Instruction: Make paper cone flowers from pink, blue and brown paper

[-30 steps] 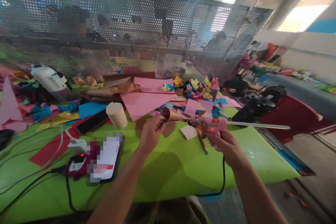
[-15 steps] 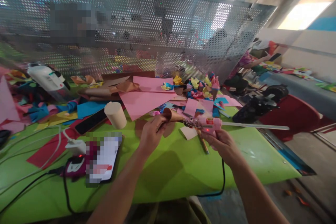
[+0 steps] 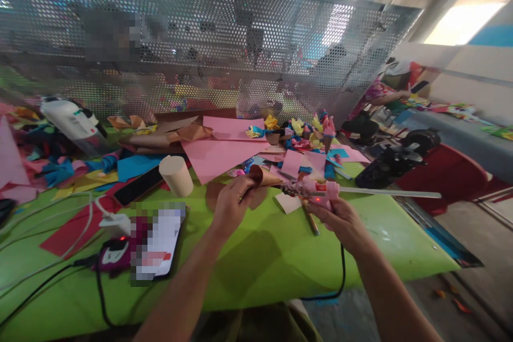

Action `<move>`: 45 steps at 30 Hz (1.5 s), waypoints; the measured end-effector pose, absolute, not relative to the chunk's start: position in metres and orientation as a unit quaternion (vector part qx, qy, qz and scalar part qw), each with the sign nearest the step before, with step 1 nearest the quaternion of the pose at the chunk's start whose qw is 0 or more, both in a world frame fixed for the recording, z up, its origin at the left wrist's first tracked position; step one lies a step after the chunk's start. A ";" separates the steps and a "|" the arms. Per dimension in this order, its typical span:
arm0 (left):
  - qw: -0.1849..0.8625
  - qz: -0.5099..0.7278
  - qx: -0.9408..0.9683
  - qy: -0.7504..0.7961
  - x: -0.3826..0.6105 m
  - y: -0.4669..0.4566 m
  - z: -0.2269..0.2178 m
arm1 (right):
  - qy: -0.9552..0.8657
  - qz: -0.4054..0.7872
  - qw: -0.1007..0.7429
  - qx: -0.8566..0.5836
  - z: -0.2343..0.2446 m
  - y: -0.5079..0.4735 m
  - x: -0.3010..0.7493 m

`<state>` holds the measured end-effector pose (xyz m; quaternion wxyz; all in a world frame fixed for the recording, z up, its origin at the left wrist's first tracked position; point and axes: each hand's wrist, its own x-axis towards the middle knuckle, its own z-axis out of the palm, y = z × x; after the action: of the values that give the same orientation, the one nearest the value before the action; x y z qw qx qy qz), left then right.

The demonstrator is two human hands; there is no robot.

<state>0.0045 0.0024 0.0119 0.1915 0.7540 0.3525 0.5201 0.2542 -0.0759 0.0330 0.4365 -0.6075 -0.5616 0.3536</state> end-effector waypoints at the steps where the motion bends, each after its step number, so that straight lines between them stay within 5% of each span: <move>1: 0.191 0.520 0.754 0.352 0.004 0.002 0.012 | -0.561 0.352 0.437 -0.608 0.033 -0.076 0.255; 27: 0.080 0.517 0.793 0.313 0.004 0.000 0.016 | -0.589 0.291 0.403 -0.637 0.023 -0.078 0.267; 45: 0.120 0.519 0.786 0.312 0.004 0.001 0.013 | -0.562 0.275 0.419 -0.658 0.029 -0.078 0.273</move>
<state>0.0035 0.0009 0.0134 0.1201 0.7865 0.3122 0.5192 0.2734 -0.0782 0.0288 0.4195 -0.6578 -0.5619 0.2749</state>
